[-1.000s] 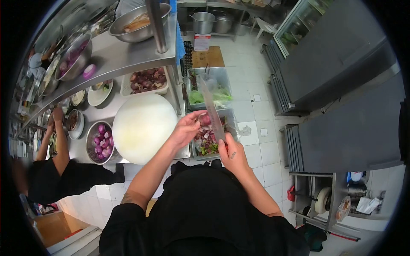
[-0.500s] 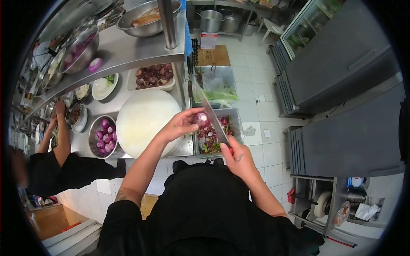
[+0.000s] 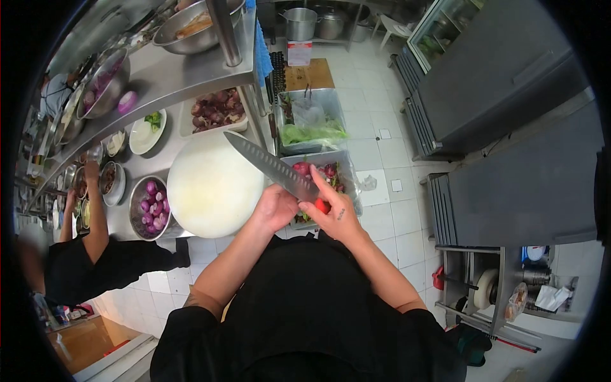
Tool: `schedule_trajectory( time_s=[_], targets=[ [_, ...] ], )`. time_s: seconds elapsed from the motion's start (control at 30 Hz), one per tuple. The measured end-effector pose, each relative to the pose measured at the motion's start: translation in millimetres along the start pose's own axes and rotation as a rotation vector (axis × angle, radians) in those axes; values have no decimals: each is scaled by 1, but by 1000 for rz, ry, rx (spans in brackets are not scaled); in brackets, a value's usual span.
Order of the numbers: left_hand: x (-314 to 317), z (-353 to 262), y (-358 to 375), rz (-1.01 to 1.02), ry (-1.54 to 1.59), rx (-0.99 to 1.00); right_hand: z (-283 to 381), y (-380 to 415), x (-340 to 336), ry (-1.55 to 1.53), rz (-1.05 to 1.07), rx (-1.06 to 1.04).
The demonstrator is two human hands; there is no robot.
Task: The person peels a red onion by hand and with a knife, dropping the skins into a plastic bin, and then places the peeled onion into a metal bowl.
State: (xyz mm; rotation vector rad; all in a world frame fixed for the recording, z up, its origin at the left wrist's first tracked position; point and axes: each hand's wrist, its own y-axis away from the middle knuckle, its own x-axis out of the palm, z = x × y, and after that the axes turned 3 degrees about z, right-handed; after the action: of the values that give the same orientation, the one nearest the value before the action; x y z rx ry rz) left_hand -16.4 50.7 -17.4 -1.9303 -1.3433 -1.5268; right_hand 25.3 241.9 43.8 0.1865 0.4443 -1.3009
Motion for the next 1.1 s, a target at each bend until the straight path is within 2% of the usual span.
schedule_trajectory(
  time_s=[0.3, 0.47, 0.5, 0.63, 0.73, 0.77, 0.87, 1.1],
  targets=[
    [-3, 6, 12, 15, -47, 66, 3, -1, 5, 17, -23, -65],
    [-17, 10, 14, 83, -27, 92, -11, -6, 0, -26, -68, 15],
    [-6, 8, 17, 78, -37, 95, -14, -7, -2, -97, -47, 68],
    [-4, 2, 19, 76, -48, 104, -1, -2, -8, -10, 81, 26],
    [2, 1, 22, -14, -108, 118, 1, 0, 0, -21, 70, -35],
    [-1, 0, 23, 25, -74, 87, 3, 0, 0, -20, 85, 0],
    [-2, 3, 21, -23, -46, 93, 4, -1, -1, 11, 87, 11],
    [1, 2, 23, -13, -43, 80, 0, -2, -2, -22, 97, -27]
  ],
)
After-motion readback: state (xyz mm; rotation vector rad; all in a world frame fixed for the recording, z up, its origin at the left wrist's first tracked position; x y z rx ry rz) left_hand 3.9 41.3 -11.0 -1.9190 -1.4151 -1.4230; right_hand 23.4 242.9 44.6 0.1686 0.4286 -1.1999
